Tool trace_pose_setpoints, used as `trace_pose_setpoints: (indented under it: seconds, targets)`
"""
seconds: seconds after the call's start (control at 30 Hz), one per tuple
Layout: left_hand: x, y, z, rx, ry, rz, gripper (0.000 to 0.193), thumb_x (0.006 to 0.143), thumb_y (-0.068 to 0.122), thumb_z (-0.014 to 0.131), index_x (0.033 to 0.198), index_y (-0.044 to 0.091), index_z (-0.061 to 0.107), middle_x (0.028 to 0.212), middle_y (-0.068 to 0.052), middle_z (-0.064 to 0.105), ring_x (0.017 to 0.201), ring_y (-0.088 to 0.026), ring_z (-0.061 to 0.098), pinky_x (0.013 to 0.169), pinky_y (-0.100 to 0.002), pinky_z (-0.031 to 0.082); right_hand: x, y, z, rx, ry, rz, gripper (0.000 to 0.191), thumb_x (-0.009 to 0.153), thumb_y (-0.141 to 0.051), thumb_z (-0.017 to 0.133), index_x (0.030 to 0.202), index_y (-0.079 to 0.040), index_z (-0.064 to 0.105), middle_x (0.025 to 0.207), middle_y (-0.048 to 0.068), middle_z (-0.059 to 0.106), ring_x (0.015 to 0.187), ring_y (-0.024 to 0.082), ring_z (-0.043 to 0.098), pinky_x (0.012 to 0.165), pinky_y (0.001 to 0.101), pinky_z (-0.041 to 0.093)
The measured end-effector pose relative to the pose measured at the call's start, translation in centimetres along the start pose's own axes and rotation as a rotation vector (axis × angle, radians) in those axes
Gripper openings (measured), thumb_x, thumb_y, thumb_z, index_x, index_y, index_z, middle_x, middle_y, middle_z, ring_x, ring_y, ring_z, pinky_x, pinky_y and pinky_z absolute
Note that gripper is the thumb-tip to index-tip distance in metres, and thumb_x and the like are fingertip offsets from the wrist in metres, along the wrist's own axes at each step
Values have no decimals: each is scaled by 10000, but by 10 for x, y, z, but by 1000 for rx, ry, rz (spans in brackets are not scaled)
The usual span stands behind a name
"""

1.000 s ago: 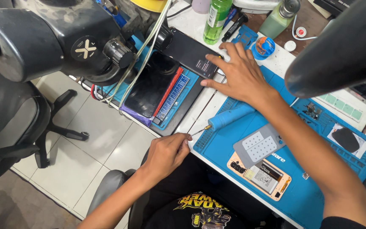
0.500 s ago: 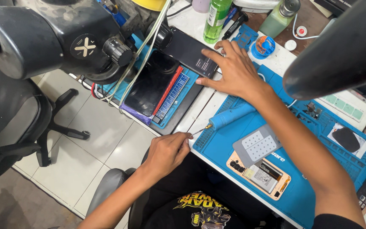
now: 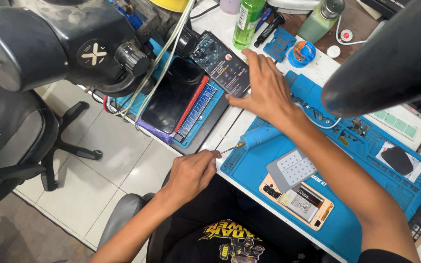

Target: The person pries open the back cover of a pink smartphone using a plastic card, then sprays contact cleaner onto the opened phone and removes the back panel. They then handle a gray smartphone on the mat and use a screwdriver on components at the repair bench.

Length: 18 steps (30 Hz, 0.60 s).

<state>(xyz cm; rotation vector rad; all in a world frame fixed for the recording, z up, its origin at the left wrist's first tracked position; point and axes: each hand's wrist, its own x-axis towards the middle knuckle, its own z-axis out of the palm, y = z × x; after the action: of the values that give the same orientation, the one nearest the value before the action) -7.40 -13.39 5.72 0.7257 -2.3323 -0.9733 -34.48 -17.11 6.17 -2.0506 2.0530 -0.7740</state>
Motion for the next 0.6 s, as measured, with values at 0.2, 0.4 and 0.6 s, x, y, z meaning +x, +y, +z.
trace_pose_setpoints:
  seconds: [0.2,0.4,0.6]
  targets:
    - [3,-1,-2,-40,-29,32,84,914,-6,667,992,24,662,825,-90,709,587,-277,655,546,-378,519,-10,-15,-2,-7,-10,22,992,735,-430,944,1418,52,410,1200,280,566,1101,451,596,903,512,522]
    - [4,-3,-2,-45,-27,101,162,896,-32,654,1052,9,646,880,-88,681,666,-283,683,591,-384,543,-8,-16,-13,8,-181,119,1119,647,-551,937,1501,-70,397,1148,233,530,1080,431,595,880,527,522]
    - [6,-5,-2,-53,-15,115,178,895,-42,645,1065,7,642,895,-89,679,692,-287,688,608,-382,548,-10,-11,-21,54,-272,23,1040,694,-525,915,1537,-197,403,1227,204,453,1170,412,555,911,501,521]
